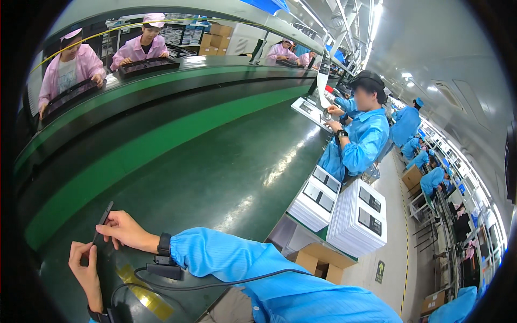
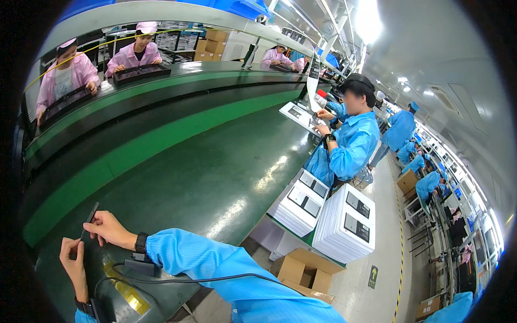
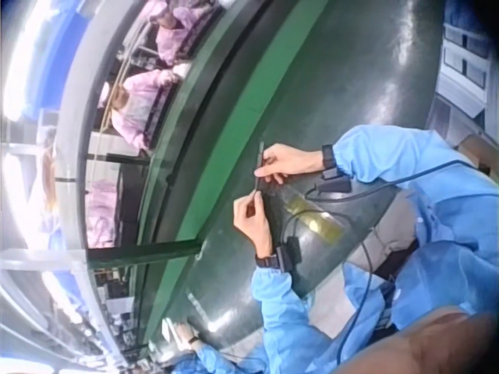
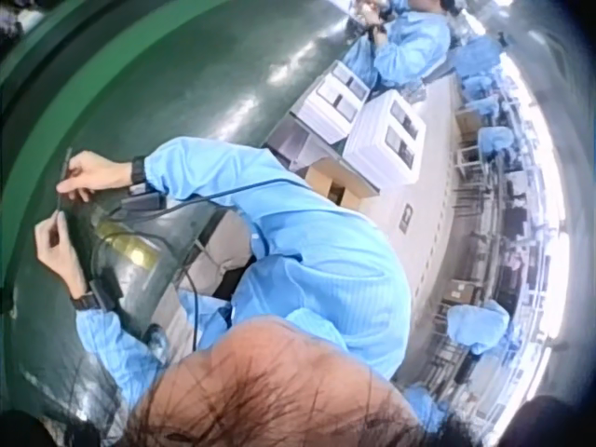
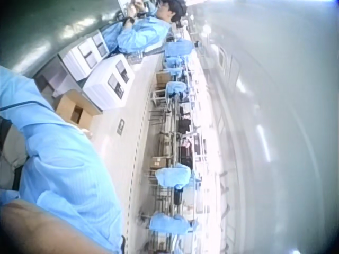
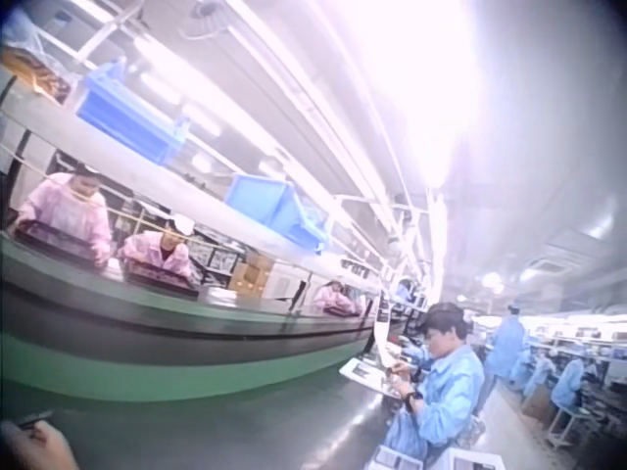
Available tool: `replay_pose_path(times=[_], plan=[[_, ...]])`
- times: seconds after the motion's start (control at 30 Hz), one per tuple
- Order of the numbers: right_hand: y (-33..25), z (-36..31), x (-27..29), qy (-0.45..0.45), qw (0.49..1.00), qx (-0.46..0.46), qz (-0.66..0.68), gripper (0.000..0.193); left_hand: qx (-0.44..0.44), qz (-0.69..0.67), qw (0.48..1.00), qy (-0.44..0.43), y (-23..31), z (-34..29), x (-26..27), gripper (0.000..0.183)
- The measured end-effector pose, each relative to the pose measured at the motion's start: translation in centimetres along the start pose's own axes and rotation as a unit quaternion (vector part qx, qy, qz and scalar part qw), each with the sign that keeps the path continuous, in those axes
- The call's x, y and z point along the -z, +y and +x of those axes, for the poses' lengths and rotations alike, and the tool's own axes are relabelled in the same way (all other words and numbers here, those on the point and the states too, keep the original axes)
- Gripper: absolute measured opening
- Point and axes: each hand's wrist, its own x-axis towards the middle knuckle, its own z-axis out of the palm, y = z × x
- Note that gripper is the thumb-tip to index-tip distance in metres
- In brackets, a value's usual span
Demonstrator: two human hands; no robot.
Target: The person is using tweezers to precisely place or manipulate a small dark component onto a clear film or strip on an assembly line.
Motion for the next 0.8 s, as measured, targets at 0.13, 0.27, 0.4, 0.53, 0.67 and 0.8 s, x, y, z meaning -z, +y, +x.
replay_pose_path(times=[0.13, 0.27, 0.4, 0.53, 0.67, 0.8], plan=[[0.0, -0.1, 0.2, 0.0, 1.0, -0.007, -0.017, 0.022, 0.002, -0.014, 1.0, -0.013, 0.5, 0.1, -0.2, 0.006], [0.3, -0.1, 0.3, -0.002, 1.0, 0.006, -0.021, 0.023, -0.007, -0.015, 1.0, -0.023, 1.0, 0.1, -0.4, 0.006], [0.1, -0.3, 0.2, -0.003, 1.0, 0.004, -0.029, 0.024, -0.021, -0.016, 0.999, -0.022, 1.4, 0.1, -0.3, 0.007], [-0.1, -0.3, 0.1, -0.002, 0.999, -0.001, -0.034, 0.023, -0.021, -0.008, 1.0, -0.02, 1.7, 0.2, -0.3, 0.007], [0.3, 0.0, -0.1, -0.011, 0.999, -0.004, -0.032, 0.023, -0.011, 0.006, 1.0, -0.021, 2.3, 0.3, 0.0, 0.007], [0.2, -0.1, 0.4, 0.009, 0.999, 0.002, -0.04, 0.024, -0.01, -0.006, 1.0, -0.028, 2.8, 0.6, -0.5, 0.007]])
